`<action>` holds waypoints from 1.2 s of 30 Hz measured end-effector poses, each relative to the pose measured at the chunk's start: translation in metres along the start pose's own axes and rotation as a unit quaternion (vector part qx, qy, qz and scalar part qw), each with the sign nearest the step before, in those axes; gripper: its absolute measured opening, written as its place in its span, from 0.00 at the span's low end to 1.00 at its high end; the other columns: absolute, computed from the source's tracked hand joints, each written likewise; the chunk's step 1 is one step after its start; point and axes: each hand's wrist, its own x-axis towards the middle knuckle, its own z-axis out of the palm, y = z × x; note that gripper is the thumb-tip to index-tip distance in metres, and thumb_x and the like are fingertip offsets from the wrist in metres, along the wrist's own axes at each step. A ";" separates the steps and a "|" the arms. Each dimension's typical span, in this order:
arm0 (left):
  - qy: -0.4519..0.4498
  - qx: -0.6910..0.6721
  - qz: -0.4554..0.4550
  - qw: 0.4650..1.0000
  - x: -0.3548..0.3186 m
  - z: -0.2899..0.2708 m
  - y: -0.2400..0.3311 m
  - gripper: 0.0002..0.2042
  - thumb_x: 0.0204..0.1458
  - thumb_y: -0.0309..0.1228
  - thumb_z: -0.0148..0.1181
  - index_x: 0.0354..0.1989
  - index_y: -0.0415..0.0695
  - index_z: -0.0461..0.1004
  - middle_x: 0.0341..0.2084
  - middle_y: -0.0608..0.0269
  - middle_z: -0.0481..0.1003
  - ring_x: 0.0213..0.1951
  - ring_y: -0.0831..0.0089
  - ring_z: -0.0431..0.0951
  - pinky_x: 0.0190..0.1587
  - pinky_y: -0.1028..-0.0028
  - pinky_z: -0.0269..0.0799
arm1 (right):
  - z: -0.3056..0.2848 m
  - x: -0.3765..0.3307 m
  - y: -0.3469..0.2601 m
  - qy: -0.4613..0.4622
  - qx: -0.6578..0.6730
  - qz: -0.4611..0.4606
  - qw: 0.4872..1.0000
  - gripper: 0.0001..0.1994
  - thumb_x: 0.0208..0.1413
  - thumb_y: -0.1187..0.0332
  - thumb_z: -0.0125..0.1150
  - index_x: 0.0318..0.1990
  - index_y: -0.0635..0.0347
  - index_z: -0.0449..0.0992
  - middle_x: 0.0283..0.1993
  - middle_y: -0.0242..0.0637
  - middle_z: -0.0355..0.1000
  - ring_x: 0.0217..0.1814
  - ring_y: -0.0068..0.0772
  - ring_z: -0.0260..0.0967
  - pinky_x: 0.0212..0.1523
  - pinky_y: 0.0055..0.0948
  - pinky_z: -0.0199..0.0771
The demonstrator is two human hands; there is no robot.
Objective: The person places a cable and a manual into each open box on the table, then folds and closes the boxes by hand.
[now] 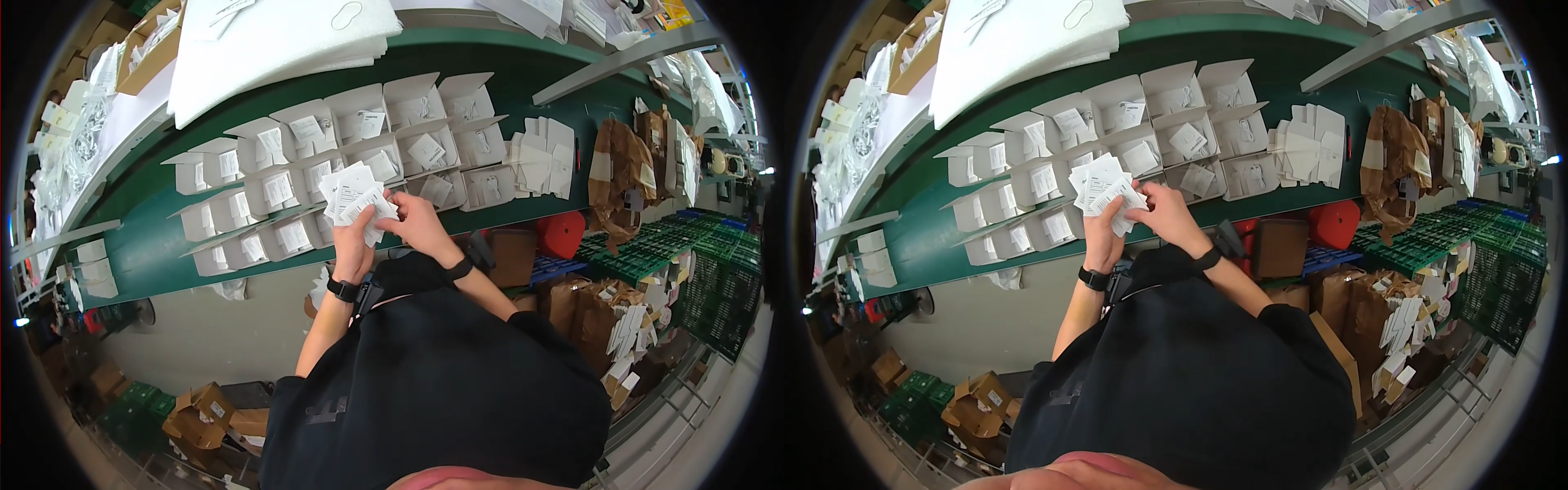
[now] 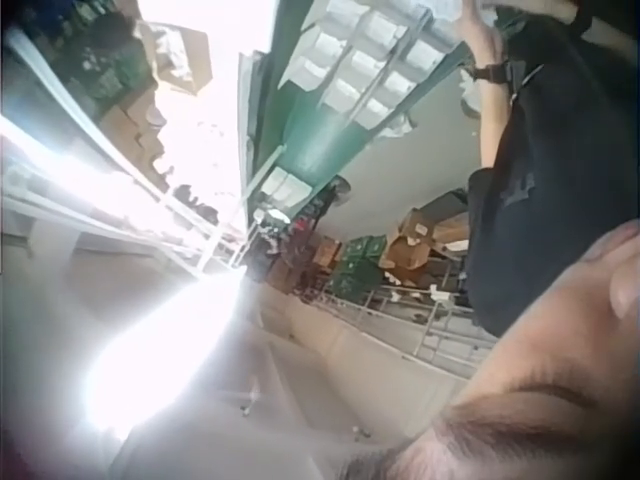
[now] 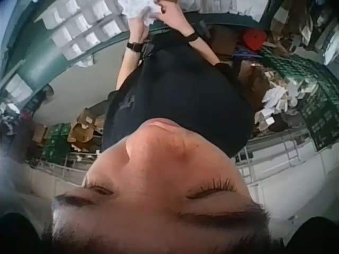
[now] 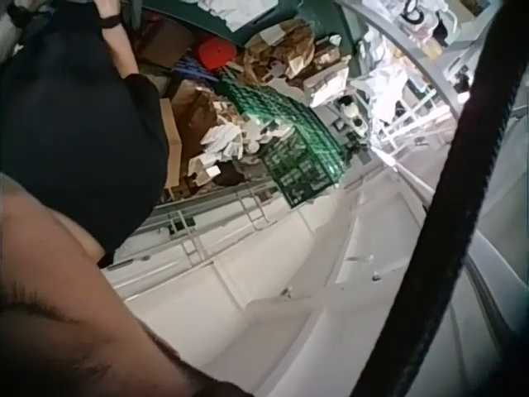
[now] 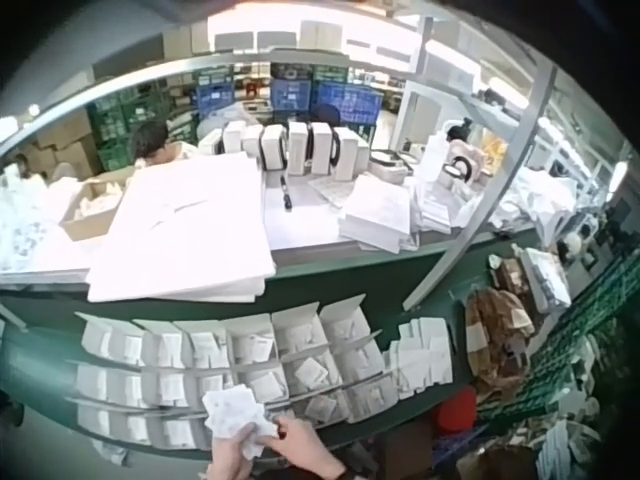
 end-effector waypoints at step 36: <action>0.027 -0.046 0.002 0.999 0.022 0.012 0.017 0.21 0.73 0.34 0.51 0.70 0.41 0.62 0.59 0.51 0.77 0.56 0.56 0.81 0.60 0.58 0.78 | -0.042 0.046 -0.006 0.015 -0.004 -0.088 0.996 0.14 0.59 0.65 0.73 0.43 0.68 0.79 0.31 0.38 0.82 0.26 0.25 0.77 0.27 0.32 0.76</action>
